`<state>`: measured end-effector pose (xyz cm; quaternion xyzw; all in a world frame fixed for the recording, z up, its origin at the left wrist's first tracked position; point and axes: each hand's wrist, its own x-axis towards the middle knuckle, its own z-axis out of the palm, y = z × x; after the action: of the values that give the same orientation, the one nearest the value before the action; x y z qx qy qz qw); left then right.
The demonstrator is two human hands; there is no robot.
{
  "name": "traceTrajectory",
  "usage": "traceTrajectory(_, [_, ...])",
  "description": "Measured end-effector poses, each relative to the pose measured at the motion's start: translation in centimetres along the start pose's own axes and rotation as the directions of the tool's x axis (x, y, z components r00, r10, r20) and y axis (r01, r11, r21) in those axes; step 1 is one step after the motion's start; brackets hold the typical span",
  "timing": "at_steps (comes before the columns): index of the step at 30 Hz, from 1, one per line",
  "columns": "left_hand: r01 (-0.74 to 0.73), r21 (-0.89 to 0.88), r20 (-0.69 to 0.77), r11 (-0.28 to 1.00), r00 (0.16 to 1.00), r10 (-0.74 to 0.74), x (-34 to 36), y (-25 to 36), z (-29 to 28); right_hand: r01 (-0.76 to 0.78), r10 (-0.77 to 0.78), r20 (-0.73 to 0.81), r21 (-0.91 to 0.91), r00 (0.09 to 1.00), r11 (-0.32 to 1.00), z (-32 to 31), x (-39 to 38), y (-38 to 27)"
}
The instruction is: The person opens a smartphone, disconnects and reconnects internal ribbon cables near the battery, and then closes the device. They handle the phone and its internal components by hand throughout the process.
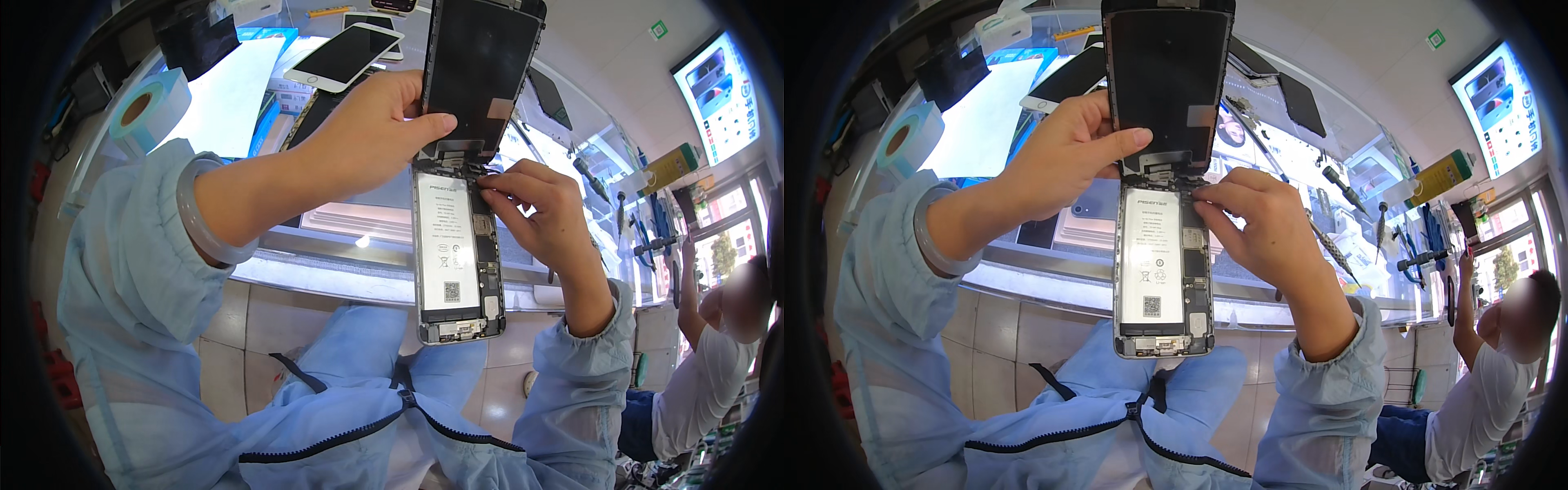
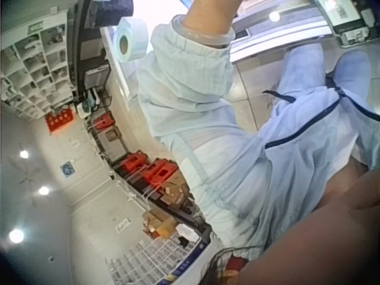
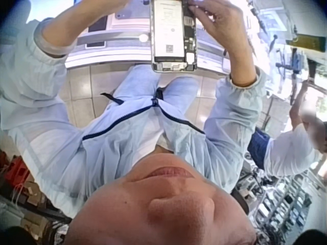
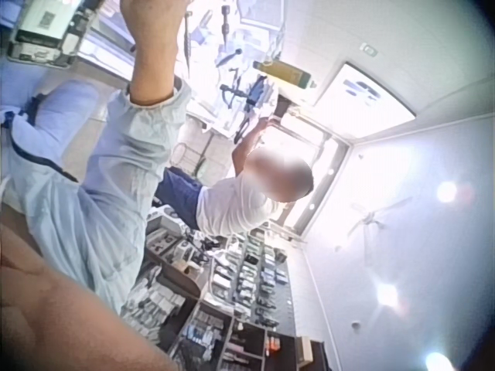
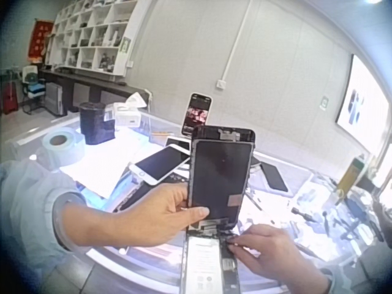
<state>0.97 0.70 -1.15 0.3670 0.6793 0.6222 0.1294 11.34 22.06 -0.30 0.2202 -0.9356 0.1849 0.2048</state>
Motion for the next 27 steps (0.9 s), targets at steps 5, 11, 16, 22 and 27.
traceTrajectory(5, [0.015,0.01,0.006,1.0,1.0,-0.015,0.07,0.01,0.0,-0.068,0.066,0.03,0.066,0.997,0.996,-0.31,0.09,-0.21])
traceTrajectory(11, [0.013,0.005,0.005,1.0,1.0,-0.013,0.08,-0.01,-0.01,-0.068,0.067,0.018,0.057,0.998,0.996,-0.13,0.08,-0.31])
traceTrajectory(16, [0.014,0.012,-0.004,1.0,1.0,-0.014,-0.02,-0.04,0.06,-0.064,0.063,0.027,0.04,0.998,0.997,-0.08,0.01,-0.31])
traceTrajectory(22, [0.006,0.04,-0.008,0.999,1.0,-0.006,0.09,-0.26,0.02,-0.021,0.02,0.016,0.035,1.0,0.999,0.03,0.1,-0.06])
traceTrajectory(27, [0.007,0.026,-0.01,1.0,1.0,-0.007,0.05,-0.24,0.07,-0.034,0.033,-0.047,-0.03,0.998,0.999,0.42,-0.17,-0.32])
